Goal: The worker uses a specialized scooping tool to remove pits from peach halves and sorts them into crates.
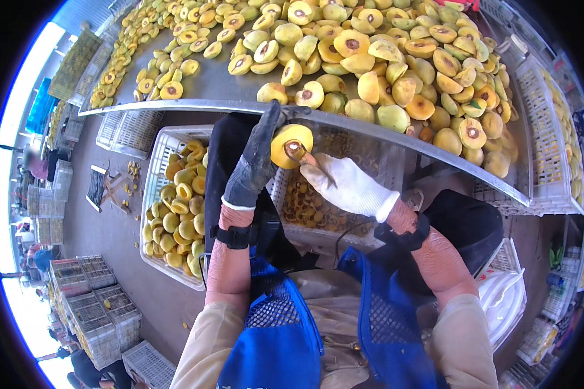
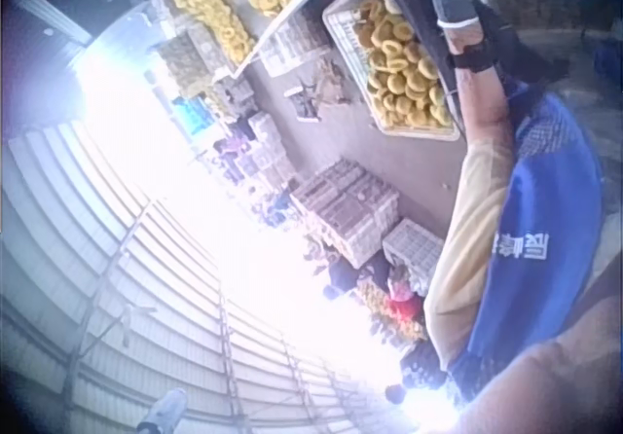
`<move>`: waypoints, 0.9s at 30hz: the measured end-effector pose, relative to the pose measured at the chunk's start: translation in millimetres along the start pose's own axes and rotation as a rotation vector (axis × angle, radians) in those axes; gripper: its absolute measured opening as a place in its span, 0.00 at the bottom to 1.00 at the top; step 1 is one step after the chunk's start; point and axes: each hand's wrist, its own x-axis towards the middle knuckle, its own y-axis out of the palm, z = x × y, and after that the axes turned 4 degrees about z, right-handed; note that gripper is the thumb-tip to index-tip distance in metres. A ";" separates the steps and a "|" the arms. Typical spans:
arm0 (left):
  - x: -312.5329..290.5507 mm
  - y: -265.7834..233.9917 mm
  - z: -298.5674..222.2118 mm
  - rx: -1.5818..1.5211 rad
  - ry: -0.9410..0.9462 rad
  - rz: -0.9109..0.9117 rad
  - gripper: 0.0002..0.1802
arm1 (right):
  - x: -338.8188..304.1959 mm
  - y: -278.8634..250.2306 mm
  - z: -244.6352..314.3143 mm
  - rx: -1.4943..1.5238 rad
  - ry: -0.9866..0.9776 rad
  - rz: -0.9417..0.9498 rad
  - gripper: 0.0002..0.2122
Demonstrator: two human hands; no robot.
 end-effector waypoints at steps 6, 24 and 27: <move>8.3 31.3 -1.4 0.201 0.069 -0.323 0.21 | -5.7 -2.2 12.3 0.398 0.208 0.063 0.18; -8.9 18.0 10.5 0.250 -0.017 -0.196 0.39 | -11.8 13.0 12.1 0.075 0.061 -0.073 0.17; -10.2 22.0 14.1 0.395 0.068 -0.196 0.36 | -11.4 6.9 16.8 0.132 0.056 -0.030 0.16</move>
